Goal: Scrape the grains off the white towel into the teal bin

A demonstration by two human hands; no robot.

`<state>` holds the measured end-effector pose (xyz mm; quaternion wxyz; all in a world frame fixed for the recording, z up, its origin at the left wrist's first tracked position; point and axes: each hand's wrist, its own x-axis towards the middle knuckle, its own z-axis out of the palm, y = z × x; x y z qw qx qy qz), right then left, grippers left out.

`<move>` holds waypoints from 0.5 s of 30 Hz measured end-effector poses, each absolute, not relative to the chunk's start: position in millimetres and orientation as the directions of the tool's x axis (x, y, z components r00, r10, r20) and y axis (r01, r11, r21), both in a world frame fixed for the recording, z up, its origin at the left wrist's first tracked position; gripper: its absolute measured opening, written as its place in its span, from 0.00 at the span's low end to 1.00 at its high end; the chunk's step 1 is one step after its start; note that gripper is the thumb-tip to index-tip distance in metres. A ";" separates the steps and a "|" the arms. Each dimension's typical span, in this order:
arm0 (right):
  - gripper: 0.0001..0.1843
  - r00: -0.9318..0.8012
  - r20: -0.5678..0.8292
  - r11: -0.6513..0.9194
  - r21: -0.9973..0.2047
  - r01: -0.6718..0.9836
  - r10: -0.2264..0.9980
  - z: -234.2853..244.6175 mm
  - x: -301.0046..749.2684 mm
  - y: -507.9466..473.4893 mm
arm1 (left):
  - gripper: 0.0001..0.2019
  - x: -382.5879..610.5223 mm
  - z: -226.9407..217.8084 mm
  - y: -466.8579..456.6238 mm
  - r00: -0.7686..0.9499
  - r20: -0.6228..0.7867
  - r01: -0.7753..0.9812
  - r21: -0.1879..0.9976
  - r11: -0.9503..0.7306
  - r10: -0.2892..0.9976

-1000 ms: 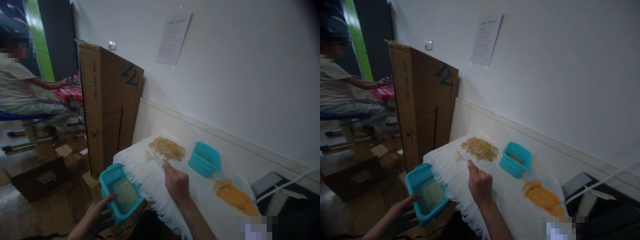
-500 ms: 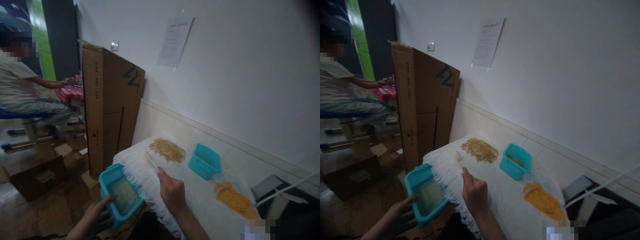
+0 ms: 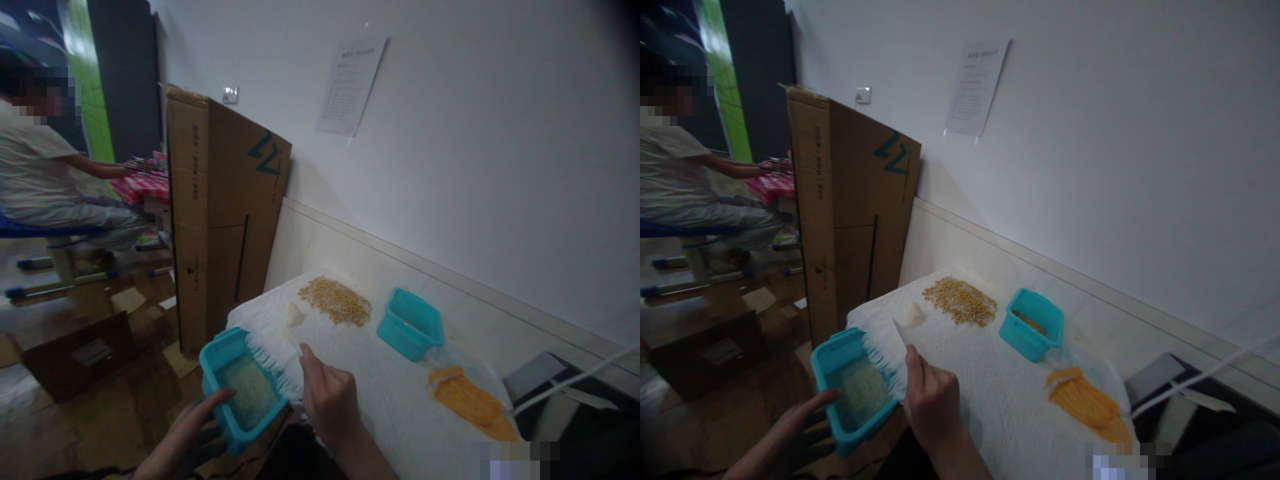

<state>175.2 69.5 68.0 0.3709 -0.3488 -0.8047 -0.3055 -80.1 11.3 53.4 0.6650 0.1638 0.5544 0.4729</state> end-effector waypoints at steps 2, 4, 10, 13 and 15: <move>0.19 -0.481 0.810 0.547 0.248 0.800 0.336 70.0 180.7 70.2 | 0.31 -79.7 46.5 14.5 -0.073 -0.588 -0.453 0.739 0.498 0.806; 0.20 -0.497 0.800 0.529 0.277 0.802 0.335 69.5 181.9 69.2 | 0.35 -79.7 32.3 19.5 -0.102 -0.618 -0.451 0.727 0.517 0.779; 0.23 -0.546 0.768 0.605 0.270 0.749 0.334 64.5 159.4 56.8 | 0.29 -84.7 -11.8 29.0 -0.065 -0.602 -0.464 0.725 0.510 0.796; 0.23 -0.527 0.787 0.631 0.237 0.738 0.320 67.9 156.2 57.4 | 0.28 -86.2 -16.1 28.8 -0.051 -0.575 -0.464 0.737 0.491 0.816; 0.20 -0.487 0.816 0.631 0.206 0.748 0.311 72.0 160.4 63.9 | 0.28 -85.2 -13.1 29.1 -0.051 -0.579 -0.453 0.739 0.498 0.814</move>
